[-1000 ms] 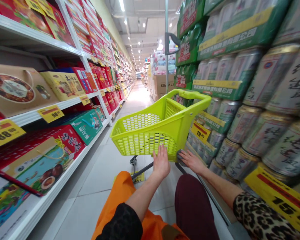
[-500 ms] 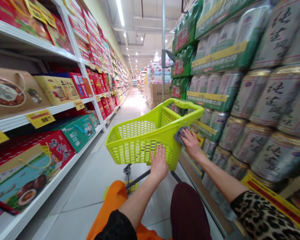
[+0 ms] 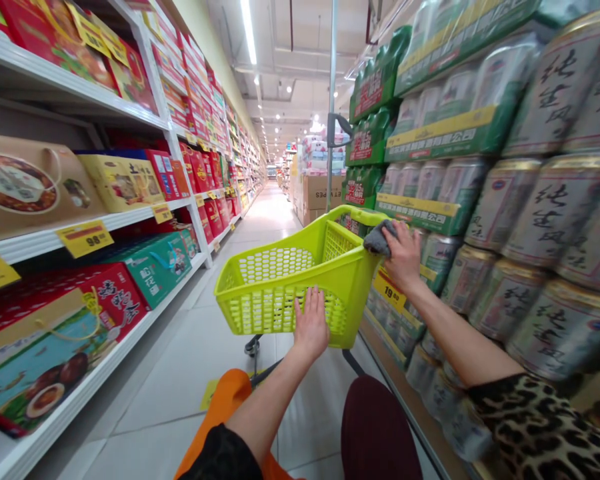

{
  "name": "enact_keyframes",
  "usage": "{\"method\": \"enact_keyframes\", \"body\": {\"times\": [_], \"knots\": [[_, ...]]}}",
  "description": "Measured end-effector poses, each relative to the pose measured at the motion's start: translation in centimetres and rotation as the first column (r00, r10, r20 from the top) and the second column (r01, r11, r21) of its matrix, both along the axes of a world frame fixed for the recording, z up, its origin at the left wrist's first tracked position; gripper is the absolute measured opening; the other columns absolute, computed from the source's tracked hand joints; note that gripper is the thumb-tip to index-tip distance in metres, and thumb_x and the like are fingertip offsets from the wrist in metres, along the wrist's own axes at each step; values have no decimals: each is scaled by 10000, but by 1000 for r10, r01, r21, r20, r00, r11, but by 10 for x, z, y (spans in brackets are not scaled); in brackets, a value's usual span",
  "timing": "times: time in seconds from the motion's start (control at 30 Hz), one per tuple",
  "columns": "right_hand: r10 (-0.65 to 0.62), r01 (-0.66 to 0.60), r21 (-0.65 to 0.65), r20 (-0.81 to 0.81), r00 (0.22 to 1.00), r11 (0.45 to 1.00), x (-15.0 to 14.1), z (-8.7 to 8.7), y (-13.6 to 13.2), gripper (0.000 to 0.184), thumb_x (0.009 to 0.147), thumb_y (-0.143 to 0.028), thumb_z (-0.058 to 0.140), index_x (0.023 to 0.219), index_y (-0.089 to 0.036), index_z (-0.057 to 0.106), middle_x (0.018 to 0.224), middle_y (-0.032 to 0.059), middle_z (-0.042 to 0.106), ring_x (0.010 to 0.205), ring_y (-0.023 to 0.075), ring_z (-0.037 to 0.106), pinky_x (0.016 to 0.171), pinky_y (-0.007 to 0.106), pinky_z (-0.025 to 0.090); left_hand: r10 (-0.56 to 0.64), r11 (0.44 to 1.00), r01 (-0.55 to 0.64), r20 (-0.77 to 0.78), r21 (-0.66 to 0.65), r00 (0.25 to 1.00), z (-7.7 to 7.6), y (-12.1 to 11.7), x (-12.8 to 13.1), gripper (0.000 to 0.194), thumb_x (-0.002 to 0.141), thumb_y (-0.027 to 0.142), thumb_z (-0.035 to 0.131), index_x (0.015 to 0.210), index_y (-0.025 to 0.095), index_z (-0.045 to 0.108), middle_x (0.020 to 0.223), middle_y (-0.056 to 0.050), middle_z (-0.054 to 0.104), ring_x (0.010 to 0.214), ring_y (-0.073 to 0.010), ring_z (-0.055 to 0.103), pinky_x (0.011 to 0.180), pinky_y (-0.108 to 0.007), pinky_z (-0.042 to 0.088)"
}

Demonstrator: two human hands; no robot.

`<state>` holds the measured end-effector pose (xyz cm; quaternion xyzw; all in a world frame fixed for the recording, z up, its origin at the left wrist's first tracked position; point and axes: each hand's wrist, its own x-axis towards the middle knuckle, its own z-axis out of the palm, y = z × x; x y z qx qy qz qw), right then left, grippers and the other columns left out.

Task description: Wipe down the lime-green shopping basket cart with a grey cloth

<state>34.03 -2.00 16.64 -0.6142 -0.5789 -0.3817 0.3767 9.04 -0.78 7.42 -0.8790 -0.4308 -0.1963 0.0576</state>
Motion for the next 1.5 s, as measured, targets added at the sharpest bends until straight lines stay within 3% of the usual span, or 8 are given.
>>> {"method": "enact_keyframes", "body": {"times": [0.13, 0.3, 0.4, 0.7, 0.93, 1.17, 1.27, 1.5], "knots": [[-84, 81, -160, -11, 996, 984, -19, 6, 15, 478, 696, -31, 428, 1154, -92, 552, 1327, 163, 434, 1249, 304, 343, 1027, 534, 219, 42, 988, -54, 88, 147, 995, 20, 20, -15, 718, 704, 174, 434, 1379, 75, 209, 1482, -127, 135, 1370, -239, 75, 1090, -519, 85], [191, -135, -322, 147, 971, 937, -101, -42, 35, 377, 804, -74, 417, 1129, -166, 583, 1336, 98, 446, 1267, 246, 341, 1059, 458, 222, 288, 954, -295, 103, 60, 952, 35, 55, -50, 707, 703, 185, 424, 1370, 52, 232, 1465, -147, 191, 1354, -263, 158, 1070, -564, 105], [298, -204, -365, 224, 928, 908, -126, -50, 40, 360, 835, -100, 405, 1147, -172, 569, 1345, 92, 436, 1267, 234, 346, 1055, 462, 228, 303, 952, -304, 33, 31, 952, 33, 64, -64, 671, 707, 165, 408, 1360, 81, 275, 1448, -131, 256, 1344, -256, 194, 1066, -576, 100], [-35, 75, -236, 170, 985, 969, -28, -5, 13, 490, 712, -81, 432, 1187, -147, 534, 1342, 121, 432, 1263, 268, 341, 1046, 518, 175, 297, 954, -299, 39, 36, 954, 28, 72, -79, 663, 716, 165, 392, 1362, 85, 264, 1433, -125, 299, 1341, -251, 202, 1063, -591, 87], [-50, 64, -246, 64, 997, 967, -45, -23, 35, 482, 744, -96, 390, 1206, -141, 520, 1368, 104, 395, 1305, 260, 250, 1028, 468, 233, 307, 949, -312, 87, 49, 948, 28, 72, -99, 603, 721, 158, 387, 1320, 98, 344, 1378, -137, 392, 1298, -271, 294, 1064, -598, 58], [-131, 148, -395, 70, 989, 907, -35, -3, 64, 435, 769, -74, 363, 1160, -128, 545, 1326, 124, 432, 1258, 293, 312, 1016, 523, 197, 324, 945, -326, 77, 15, 943, 32, 67, -110, 608, 709, 225, 446, 1298, 95, 369, 1365, -151, 404, 1278, -280, 325, 1075, -569, 78], [-92, 118, -458, 80, 993, 881, -58, -2, 76, 399, 786, -68, 353, 1104, -153, 579, 1284, 127, 471, 1229, 290, 346, 1016, 521, 181, 373, 928, -374, 63, 3, 926, 28, 65, -119, 659, 684, 233, 468, 1310, 66, 343, 1376, -166, 382, 1296, -293, 291, 1073, -572, 84], [251, -161, -613, 62, 966, 773, -161, -29, 88, 313, 774, -84, 416, 1008, -158, 610, 1132, 111, 564, 1128, 236, 437, 1028, 455, 167, 304, 951, -305, -29, -42, 952, 34, 42, -96, 731, 682, 303, 489, 1344, 73, 282, 1425, -154, 305, 1339, -275, 199, 1089, -523, 80]]}}
